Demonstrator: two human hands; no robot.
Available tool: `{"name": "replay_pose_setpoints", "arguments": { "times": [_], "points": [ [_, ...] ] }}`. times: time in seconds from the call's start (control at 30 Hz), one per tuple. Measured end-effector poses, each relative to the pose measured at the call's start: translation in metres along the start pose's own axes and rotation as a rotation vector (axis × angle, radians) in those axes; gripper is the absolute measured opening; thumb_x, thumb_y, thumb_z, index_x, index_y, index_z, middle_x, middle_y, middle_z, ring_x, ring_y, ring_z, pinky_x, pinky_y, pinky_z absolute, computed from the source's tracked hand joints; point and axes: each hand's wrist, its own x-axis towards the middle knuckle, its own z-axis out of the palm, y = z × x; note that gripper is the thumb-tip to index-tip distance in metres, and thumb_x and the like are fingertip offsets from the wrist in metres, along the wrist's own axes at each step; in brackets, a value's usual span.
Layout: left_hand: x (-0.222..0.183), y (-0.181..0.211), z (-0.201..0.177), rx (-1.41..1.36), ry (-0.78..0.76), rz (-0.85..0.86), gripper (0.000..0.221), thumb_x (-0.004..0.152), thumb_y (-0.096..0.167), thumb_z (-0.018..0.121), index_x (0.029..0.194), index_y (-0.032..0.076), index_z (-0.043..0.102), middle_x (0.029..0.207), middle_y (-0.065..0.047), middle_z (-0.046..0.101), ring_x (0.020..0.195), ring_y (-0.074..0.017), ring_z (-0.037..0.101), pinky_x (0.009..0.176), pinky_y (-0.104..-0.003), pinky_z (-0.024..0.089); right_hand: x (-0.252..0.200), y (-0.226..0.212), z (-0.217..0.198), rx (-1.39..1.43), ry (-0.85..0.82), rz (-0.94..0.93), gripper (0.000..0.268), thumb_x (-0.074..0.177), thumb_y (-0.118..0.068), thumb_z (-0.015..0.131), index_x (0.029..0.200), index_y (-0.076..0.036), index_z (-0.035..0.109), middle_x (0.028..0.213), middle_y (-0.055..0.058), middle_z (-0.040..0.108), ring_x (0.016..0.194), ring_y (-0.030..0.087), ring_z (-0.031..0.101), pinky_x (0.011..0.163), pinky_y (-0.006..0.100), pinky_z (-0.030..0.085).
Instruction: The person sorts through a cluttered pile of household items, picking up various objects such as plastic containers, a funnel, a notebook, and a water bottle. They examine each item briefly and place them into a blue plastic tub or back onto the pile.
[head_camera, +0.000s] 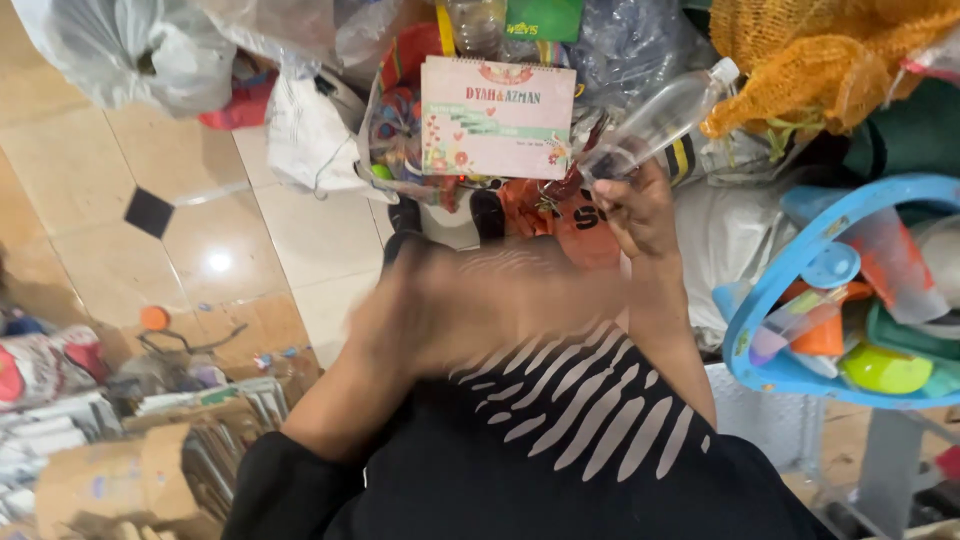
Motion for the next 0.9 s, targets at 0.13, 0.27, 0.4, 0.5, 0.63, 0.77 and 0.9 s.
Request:
{"name": "replay_pose_setpoints", "arguments": {
  "times": [0.13,0.27,0.4,0.5,0.63,0.77,0.9],
  "points": [
    [-0.031,-0.001,0.001,0.106,0.074,0.145,0.083,0.102,0.057,0.043,0.159,-0.002,0.035,0.164,-0.020,0.043,0.153,-0.0264,0.043,0.133,-0.045,0.028,0.010,0.014,-0.004,-0.122,-0.241,-0.036,0.059,0.084,0.005,0.080,0.139,-0.003,0.060,0.112,0.010,0.069,0.085,0.012,0.063,0.073,0.024,0.052],
    [-0.067,0.007,0.000,0.270,0.132,0.289,0.074,0.105,0.048,0.051,0.157,-0.002,0.038,0.161,-0.018,0.045,0.150,-0.0254,0.044,0.131,-0.042,0.031,0.007,0.014,0.040,-0.376,-0.255,-0.059,0.059,0.083,-0.001,0.081,0.137,-0.004,0.059,0.113,0.009,0.073,0.085,0.009,0.064,0.071,0.020,0.051],
    [-0.101,0.023,-0.004,0.371,0.151,0.358,0.068,0.107,0.042,0.055,0.156,-0.001,0.039,0.158,-0.017,0.047,0.149,-0.0248,0.046,0.130,-0.041,0.033,0.011,0.037,0.060,-0.382,-0.243,-0.057,0.050,0.086,-0.004,0.081,0.133,-0.003,0.065,0.111,0.009,0.073,0.077,0.007,0.061,0.068,0.021,0.052],
    [-0.122,0.044,-0.009,0.489,0.163,0.419,0.062,0.108,0.036,0.060,0.155,-0.001,0.041,0.156,-0.016,0.049,0.147,-0.0242,0.047,0.129,-0.039,0.036,0.013,0.058,0.083,-0.370,-0.222,-0.080,0.045,0.089,-0.004,0.082,0.132,-0.002,0.068,0.110,0.006,0.070,0.082,0.006,0.061,0.071,0.020,0.051],
    [-0.150,0.080,-0.016,0.682,0.183,0.513,0.055,0.111,0.027,0.067,0.153,-0.001,0.044,0.152,-0.015,0.051,0.144,-0.0233,0.049,0.128,-0.037,0.039,-0.008,0.072,0.148,-0.481,-0.217,-0.090,0.043,0.090,-0.006,0.080,0.131,0.000,0.067,0.112,0.005,0.071,0.089,0.008,0.064,0.079,0.022,0.053],
    [-0.141,0.100,-0.087,1.073,0.395,0.526,0.066,0.105,0.029,0.070,0.154,-0.003,0.039,0.153,-0.020,0.051,0.144,-0.0274,0.052,0.119,-0.037,0.045,-0.019,0.108,0.185,-0.681,-0.368,-0.090,0.038,0.097,-0.018,0.079,0.128,0.000,0.068,0.114,0.004,0.074,0.102,0.012,0.068,0.093,0.028,0.056],
    [-0.148,0.080,-0.183,0.921,0.512,0.104,0.065,0.096,0.033,0.070,0.146,-0.002,0.047,0.124,-0.017,0.071,0.104,-0.0225,0.071,0.087,-0.034,0.060,-0.035,0.142,0.225,-0.962,-0.341,-0.077,0.039,0.093,-0.024,0.081,0.124,-0.002,0.073,0.105,0.004,0.075,0.093,0.012,0.066,0.086,0.029,0.055]
  ]
}}
